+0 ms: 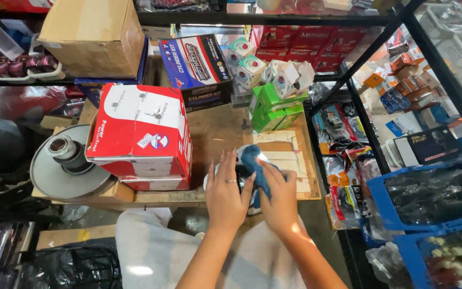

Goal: The person cleans a motorcycle engine cylinder component using a blue cloth.

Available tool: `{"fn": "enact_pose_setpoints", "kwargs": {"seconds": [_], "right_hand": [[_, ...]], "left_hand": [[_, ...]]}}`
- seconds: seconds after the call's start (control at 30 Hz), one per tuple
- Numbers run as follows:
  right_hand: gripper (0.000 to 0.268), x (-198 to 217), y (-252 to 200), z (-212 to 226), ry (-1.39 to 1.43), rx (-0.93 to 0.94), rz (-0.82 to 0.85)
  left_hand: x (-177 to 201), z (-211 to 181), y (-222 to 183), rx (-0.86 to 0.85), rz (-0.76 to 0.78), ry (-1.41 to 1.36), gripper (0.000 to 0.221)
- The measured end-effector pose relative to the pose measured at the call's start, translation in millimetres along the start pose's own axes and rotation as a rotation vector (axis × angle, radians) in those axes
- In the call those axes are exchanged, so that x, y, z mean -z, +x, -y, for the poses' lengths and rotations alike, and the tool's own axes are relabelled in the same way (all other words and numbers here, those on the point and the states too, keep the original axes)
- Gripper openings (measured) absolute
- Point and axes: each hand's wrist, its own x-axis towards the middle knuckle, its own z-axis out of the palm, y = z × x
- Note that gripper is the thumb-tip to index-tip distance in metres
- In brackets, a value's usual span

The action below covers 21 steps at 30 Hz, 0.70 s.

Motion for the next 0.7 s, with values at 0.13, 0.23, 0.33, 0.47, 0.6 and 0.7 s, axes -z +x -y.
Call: {"fn": "enact_pose_setpoints", "kwargs": {"seconds": [0.13, 0.23, 0.33, 0.47, 0.6, 0.7], "right_hand": [[0.073, -16, -39, -8, 0.028, -0.083, -0.104], [0.076, -11, -73, -5, 0.001, -0.029, -0.085], [0.062, -3, -95, -22, 0.29, -0.026, -0.194], [0.055, 16, -67, -16, 0.099, -0.075, -0.438], [0.06, -9, -20, -16, 0.064, 0.048, -0.193], [0.065, -21, 0, -12, -0.03, -0.069, -0.14]], "left_hand": [[11, 10, 19, -0.015, 0.011, -0.025, 0.066], [19, 27, 37, -0.113, 0.098, -0.142, 0.069], [17, 38, 48, -0.198, 0.291, -0.174, 0.067], [9, 37, 41, -0.007, 0.346, -0.227, 0.068], [6, 38, 43, -0.177, 0.151, -0.143, 0.071], [4, 37, 44, -0.034, 0.252, -0.151, 0.07]]}}
